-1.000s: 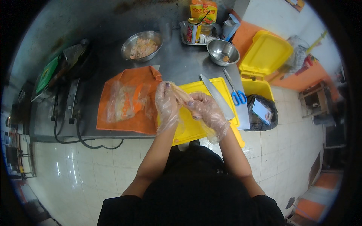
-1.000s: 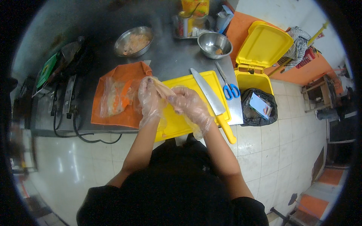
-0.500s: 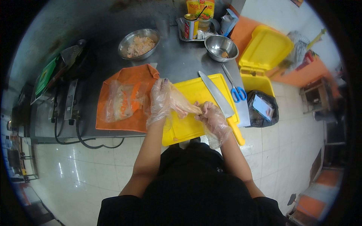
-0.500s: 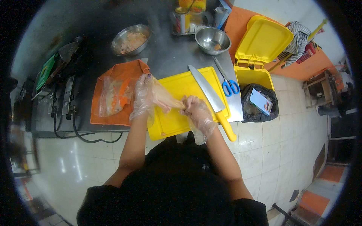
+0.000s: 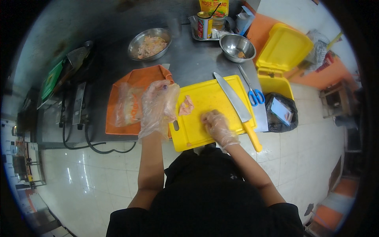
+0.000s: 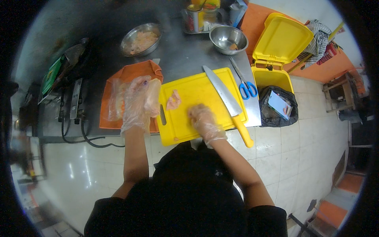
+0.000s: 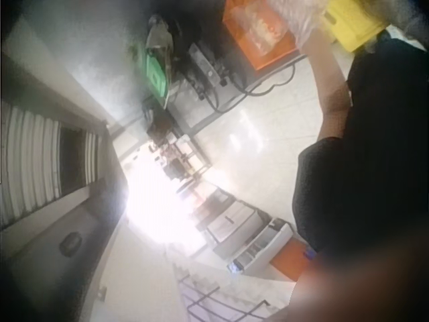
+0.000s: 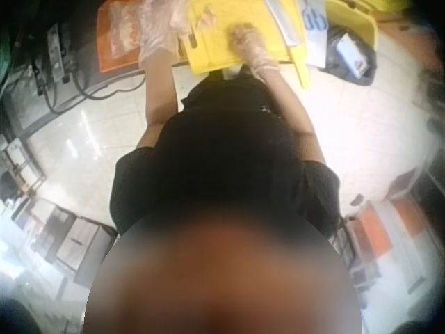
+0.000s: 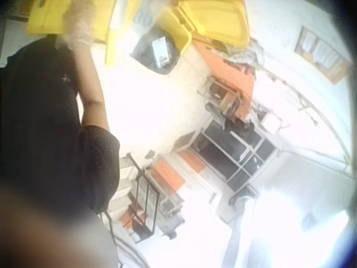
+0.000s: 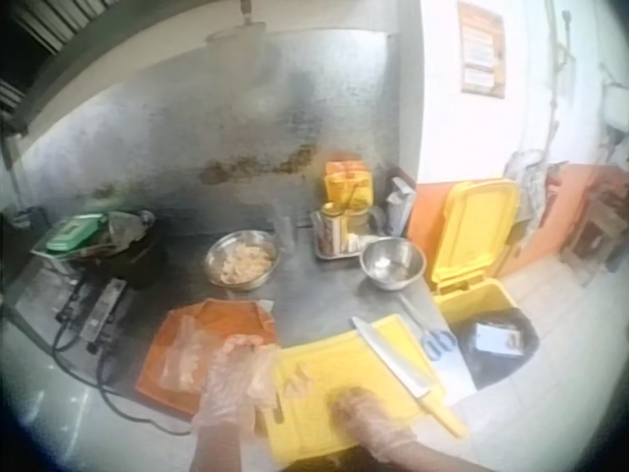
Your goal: The person cuts raw chicken pieces into smaller strips on a yellow cutting board using a knife. The person wears gloves and repeatedly slices the chicken, moving pieces aside as they are cut.
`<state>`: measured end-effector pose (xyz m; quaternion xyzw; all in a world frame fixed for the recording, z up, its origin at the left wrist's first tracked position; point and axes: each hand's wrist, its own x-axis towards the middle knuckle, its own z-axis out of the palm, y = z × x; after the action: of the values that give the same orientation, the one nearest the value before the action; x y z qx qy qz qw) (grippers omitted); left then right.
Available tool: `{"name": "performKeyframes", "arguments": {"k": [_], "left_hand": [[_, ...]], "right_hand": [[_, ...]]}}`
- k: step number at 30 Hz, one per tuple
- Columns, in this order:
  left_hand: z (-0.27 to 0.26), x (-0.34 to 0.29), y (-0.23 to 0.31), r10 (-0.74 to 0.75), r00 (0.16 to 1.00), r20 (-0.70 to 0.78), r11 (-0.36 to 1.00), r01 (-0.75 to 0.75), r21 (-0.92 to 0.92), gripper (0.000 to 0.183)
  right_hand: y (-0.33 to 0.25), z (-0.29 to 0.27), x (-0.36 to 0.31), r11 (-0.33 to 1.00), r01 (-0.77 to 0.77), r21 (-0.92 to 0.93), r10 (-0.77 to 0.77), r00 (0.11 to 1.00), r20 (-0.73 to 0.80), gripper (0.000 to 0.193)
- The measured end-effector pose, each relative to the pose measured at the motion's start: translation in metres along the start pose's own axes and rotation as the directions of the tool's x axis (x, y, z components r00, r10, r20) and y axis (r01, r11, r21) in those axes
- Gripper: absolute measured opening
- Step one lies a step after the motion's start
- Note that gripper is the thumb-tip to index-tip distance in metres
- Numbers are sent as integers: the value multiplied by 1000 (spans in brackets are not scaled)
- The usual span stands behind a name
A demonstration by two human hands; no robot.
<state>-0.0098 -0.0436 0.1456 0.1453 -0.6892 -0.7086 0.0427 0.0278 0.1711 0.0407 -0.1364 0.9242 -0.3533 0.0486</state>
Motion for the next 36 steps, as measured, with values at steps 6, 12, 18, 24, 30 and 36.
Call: {"name": "performKeyframes", "arguments": {"k": [6,12,18,24,30,36], "left_hand": [[8,-12,23,-77,981,178,942,130,-308,24],[28,-12,-4,59,963,264,939,36,-342,20],[35,15,-37,151,957,248,844,6,-536,23],[47,12,-47,-244,911,332,828,374,-418,32],[61,-22,-49,-423,644,638,385,765,-516,34],[86,-37,-59,-409,787,462,502,617,-606,30]], "right_hand": [[-40,3,5,922,27,387,-103,979,177,28],[-60,-30,23,386,-78,919,97,994,44,28],[-55,-51,26,407,-124,905,276,961,7,19],[-56,-64,13,45,-59,997,247,968,46,24],[-49,-65,9,221,-23,975,312,949,-49,29],[-43,-53,0,232,19,973,414,903,-116,29]]}}
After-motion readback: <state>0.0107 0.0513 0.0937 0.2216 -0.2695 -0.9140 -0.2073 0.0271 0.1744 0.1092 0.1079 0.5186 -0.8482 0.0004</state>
